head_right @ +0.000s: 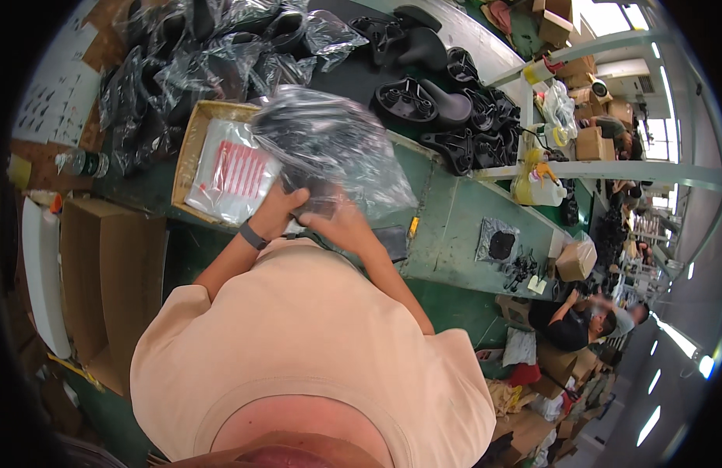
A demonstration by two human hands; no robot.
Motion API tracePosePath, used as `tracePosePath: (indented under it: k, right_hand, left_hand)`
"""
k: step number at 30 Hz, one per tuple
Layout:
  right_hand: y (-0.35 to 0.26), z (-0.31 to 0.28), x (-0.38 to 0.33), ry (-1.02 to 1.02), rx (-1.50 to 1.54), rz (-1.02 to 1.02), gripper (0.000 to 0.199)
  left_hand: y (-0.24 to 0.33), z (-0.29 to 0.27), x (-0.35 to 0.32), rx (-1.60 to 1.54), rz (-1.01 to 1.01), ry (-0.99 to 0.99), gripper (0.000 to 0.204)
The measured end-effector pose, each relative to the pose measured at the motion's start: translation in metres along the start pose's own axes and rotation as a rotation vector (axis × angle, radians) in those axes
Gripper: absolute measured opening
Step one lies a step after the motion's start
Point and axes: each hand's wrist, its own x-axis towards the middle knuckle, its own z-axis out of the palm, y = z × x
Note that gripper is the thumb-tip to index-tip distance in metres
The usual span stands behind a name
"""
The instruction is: The recorder is picking up individual bicycle seats from a conveyor belt/table and placing them into individual plastic bags.
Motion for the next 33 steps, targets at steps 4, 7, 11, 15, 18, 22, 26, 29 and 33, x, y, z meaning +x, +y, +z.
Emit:
tracePosePath:
  k: [4, 7, 11, 15, 18, 22, 26, 29, 33]
  right_hand:
    - [0.011, -0.051, 0.049, -0.458, 0.088, -0.282, 0.087]
    - [0.062, -0.102, 0.117, -0.215, 0.341, -0.004, 0.08]
    - [0.099, -0.172, 0.232, 0.167, 0.567, 0.033, 0.076]
    - [0.106, -0.22, 0.375, 0.268, 1.007, 0.01, 0.093]
    - [0.143, -0.261, 0.484, 0.196, 1.352, 0.097, 0.044]
    - [0.161, -0.29, 0.544, 0.003, 1.562, 0.454, 0.065]
    - [0.142, -0.247, 0.485, 0.342, 1.473, 0.266, 0.089]
    - [0.176, -0.211, 0.369, 0.202, 1.641, -0.019, 0.073]
    - [0.192, -0.121, 0.199, 0.123, 1.737, 0.2, 0.091]
  left_hand:
    - [0.011, -0.079, 0.087, -0.168, 0.112, -0.027, 0.044]
    - [0.101, -0.145, 0.164, -0.802, 0.058, 0.034, 0.044]
    - [0.206, -0.254, 0.246, -0.969, 0.418, 0.008, 0.065]
    - [0.203, -0.25, 0.258, -0.023, 0.603, 0.695, 0.072]
    - [0.118, -0.148, 0.241, 0.512, 0.595, 0.564, 0.036]
    - [-0.044, -0.093, 0.186, 0.831, 0.118, 0.129, 0.029]
    - [-0.11, -0.049, 0.146, 1.193, 0.043, -0.032, 0.023]
    - [-0.154, -0.065, 0.144, 1.406, -0.13, -0.227, 0.033]
    - [-0.179, -0.11, 0.145, 1.398, 0.017, -0.3, 0.033]
